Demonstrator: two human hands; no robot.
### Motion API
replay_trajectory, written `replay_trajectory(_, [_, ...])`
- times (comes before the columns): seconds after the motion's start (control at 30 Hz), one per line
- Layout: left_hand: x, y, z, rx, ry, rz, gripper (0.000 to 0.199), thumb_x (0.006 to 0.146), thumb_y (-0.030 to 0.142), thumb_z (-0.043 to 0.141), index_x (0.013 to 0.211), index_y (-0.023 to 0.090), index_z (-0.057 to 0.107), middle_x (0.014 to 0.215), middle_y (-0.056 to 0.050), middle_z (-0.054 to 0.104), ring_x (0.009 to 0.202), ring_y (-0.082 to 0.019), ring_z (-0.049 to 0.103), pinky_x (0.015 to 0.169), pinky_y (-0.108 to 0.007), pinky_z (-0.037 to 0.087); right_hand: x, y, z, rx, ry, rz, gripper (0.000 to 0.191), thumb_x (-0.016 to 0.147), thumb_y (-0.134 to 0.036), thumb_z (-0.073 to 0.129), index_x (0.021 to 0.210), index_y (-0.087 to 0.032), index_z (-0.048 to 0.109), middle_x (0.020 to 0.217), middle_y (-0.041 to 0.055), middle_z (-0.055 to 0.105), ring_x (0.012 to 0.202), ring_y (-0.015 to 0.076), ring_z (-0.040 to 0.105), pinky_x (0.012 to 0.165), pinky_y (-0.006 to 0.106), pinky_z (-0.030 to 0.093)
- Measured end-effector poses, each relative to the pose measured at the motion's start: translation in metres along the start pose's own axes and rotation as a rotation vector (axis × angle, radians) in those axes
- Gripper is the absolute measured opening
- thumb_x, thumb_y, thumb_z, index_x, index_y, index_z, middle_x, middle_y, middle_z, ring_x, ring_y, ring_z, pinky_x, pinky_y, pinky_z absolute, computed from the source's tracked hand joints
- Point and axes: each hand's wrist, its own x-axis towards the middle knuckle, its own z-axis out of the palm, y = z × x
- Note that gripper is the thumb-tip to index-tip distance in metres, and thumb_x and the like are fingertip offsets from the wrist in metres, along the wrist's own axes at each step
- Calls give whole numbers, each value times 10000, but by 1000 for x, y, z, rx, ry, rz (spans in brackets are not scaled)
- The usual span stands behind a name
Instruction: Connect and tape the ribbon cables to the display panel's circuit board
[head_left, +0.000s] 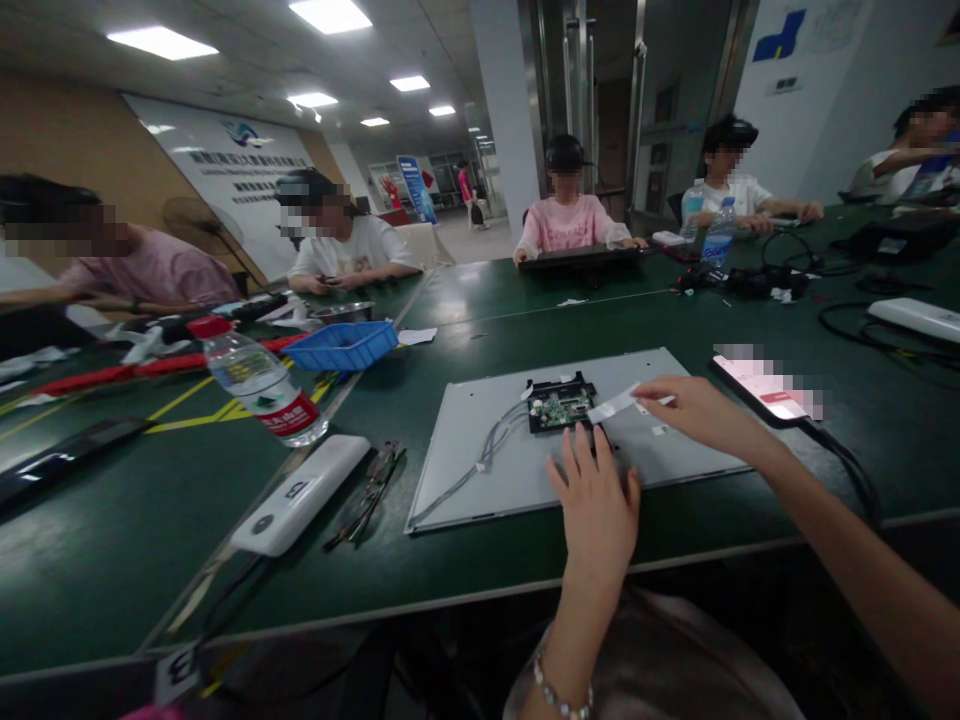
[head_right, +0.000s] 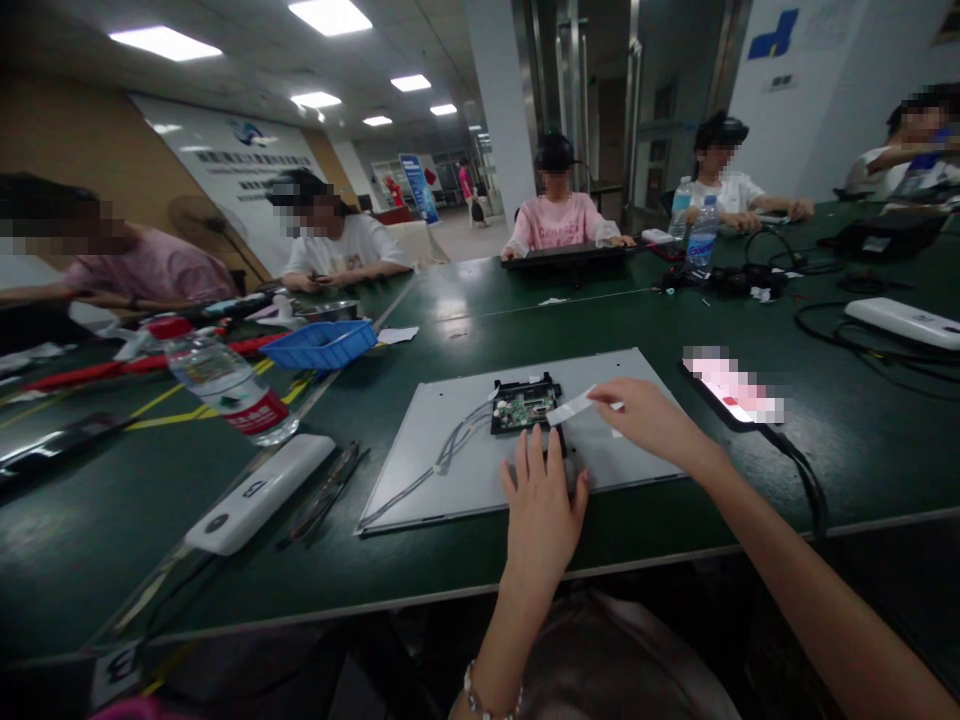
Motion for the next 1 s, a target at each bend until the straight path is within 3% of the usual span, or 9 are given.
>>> replay_trajectory(0.07, [0,0,1,-4,-1,2,540,918,377,448,1401,135,424,1491,-158,358,1392,-329,277,1089,-579,301,-4,15,-11,-75,86,34,286,887,-274,486,1056,-210,707,1054,84,702,968,228,652,840,342,533])
replay_trajectory(0.2, [0,-1,3,-19,-20,15,508,915,378,448,1367,147,472,1463,-152,402,1398,-332,266,1092,-593,284,-20,40,-18,-265,61,93,234,850,-296,545,968,-248,741,959,72,709,907,252,664,821,352,534])
replay_trajectory(0.37, [0,0,2,-34,-21,4,511,920,373,436,1368,129,468,1453,-158,417,1394,-338,268,1090,-614,263,-23,44,-13,-334,104,103,261,809,-304,600,1034,-284,731,1136,104,622,1067,318,595,922,448,490])
replay_trajectory(0.47, [0,0,2,-43,-14,12,521,923,371,432,1380,123,453,1456,-161,411,1393,-336,269,1088,-608,270,8,32,-5,-333,104,39,303,835,-298,579,1113,-286,700,1243,104,555,1189,314,511,1024,482,407])
replay_trajectory(0.53, [0,0,2,-40,-15,13,517,922,369,432,1375,121,458,1452,-165,416,1388,-335,278,1085,-607,275,41,20,6,-314,35,-100,299,843,-286,578,1106,-221,705,1261,138,544,1225,327,471,1044,501,368])
replay_trajectory(0.63, [0,0,2,-28,-22,8,517,918,371,436,1369,119,465,1444,-166,425,1382,-336,291,1085,-602,281,93,6,32,-218,-79,-261,311,868,-271,567,1139,-175,686,1241,134,587,1170,271,522,1035,405,379])
replay_trajectory(0.73, [0,-1,2,-19,-17,9,513,919,370,435,1368,124,466,1435,-162,435,1380,-335,294,1085,-596,287,127,1,60,-207,-181,-274,275,837,-217,609,1076,-125,711,1140,130,664,1097,237,580,990,302,402])
replay_trajectory(0.87, [-1,-1,2,-10,-14,18,505,914,368,451,1362,137,474,1419,-161,449,1383,-335,290,1079,-597,298,137,5,86,-216,-184,-153,251,835,-164,571,1013,-149,746,1067,99,713,1028,218,628,905,246,433])
replay_trajectory(1.0, [-1,-2,1,-5,-13,16,494,923,370,442,1360,141,477,1415,-157,452,1386,-331,286,1081,-589,302,133,6,86,-204,-114,-116,281,852,-141,518,1007,-164,752,1064,79,720,1013,198,638,889,231,435])
